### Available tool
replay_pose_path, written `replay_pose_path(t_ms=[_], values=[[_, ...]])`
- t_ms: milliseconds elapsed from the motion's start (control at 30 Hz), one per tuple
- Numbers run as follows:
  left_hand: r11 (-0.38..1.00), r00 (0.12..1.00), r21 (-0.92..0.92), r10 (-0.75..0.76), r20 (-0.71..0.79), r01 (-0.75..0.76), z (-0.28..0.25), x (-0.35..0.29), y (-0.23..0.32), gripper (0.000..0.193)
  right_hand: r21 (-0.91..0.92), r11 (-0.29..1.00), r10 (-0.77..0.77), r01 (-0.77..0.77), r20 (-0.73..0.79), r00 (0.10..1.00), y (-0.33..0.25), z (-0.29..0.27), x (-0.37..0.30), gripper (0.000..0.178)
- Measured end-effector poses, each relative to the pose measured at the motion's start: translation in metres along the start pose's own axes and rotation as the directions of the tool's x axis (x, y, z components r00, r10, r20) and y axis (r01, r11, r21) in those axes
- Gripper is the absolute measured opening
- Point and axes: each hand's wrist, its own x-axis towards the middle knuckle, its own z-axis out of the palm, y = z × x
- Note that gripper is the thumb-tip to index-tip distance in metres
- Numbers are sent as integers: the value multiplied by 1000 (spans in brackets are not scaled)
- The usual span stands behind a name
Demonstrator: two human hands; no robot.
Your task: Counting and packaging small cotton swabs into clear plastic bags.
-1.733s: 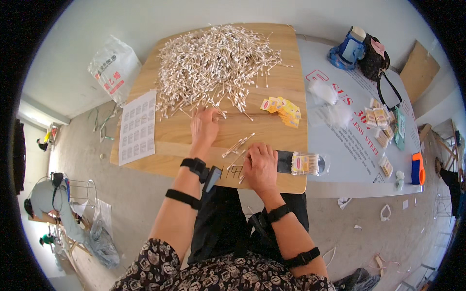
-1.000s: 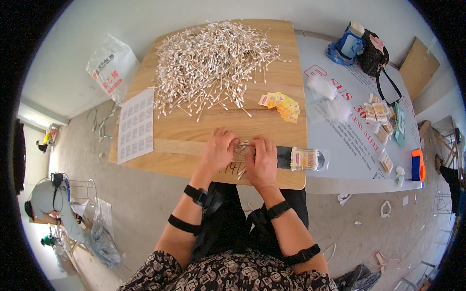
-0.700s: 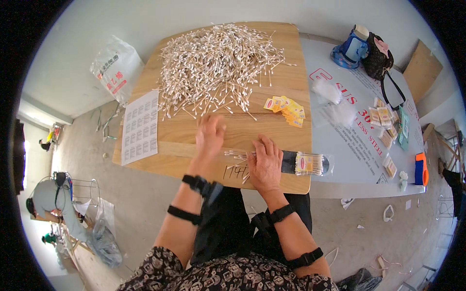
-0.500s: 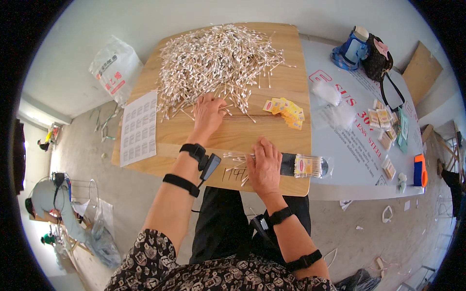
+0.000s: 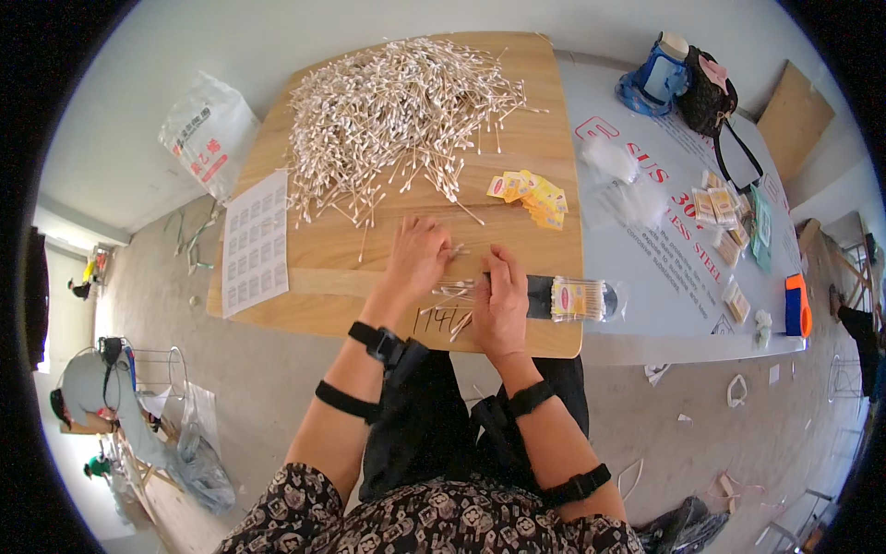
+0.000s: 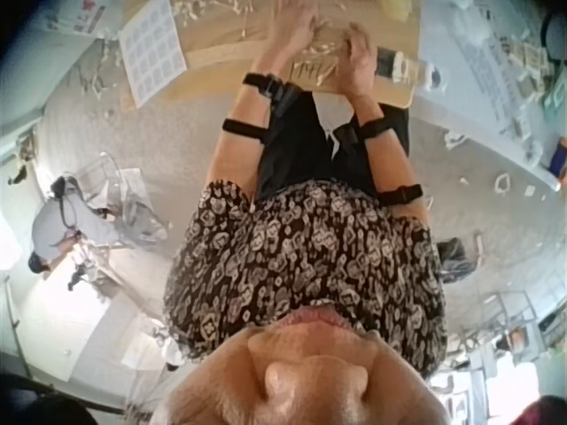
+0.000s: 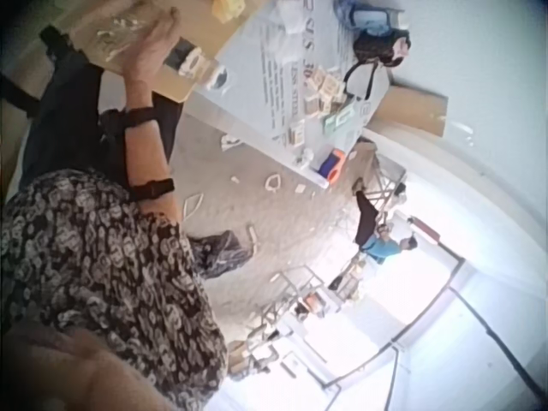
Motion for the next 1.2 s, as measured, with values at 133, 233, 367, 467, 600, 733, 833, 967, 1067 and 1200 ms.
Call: replay_pose_path(t_ms=[133,233,367,467,600,733,833,967,1067,1200], values=[[998,995,-54,-49,-91,44,-3,-38,28,17,157,987,53,-39,-82,995,1,-5,2,20],[999,992,-44,-14,-123,9,3,-73,55,44,230,970,101,-73,-112,989,6,-5,1,18],[995,998,97,-24,-54,30,11,-87,65,72,343,931,179,-126,-128,975,13,-3,-1,16],[989,999,144,-30,28,26,11,-67,51,78,595,775,332,-212,-98,938,19,-1,-2,16],[970,997,243,0,81,-20,6,-30,30,79,703,665,397,-251,-49,916,19,-2,-2,18],[956,959,262,57,277,-133,-5,-47,41,77,755,590,459,-286,-22,888,23,-10,-2,25],[953,961,204,178,212,-222,-9,-72,47,78,720,627,458,-296,-34,888,13,-13,-2,33],[975,974,151,135,184,-164,-8,-66,42,73,680,687,394,-257,-51,918,10,-11,-3,42],[974,995,-215,-82,-58,68,11,-66,26,66,758,572,469,-314,12,883,7,-10,1,47],[456,801,-877,-576,-161,151,11,-55,50,55,772,554,451,-312,37,892,20,-2,20,56]])
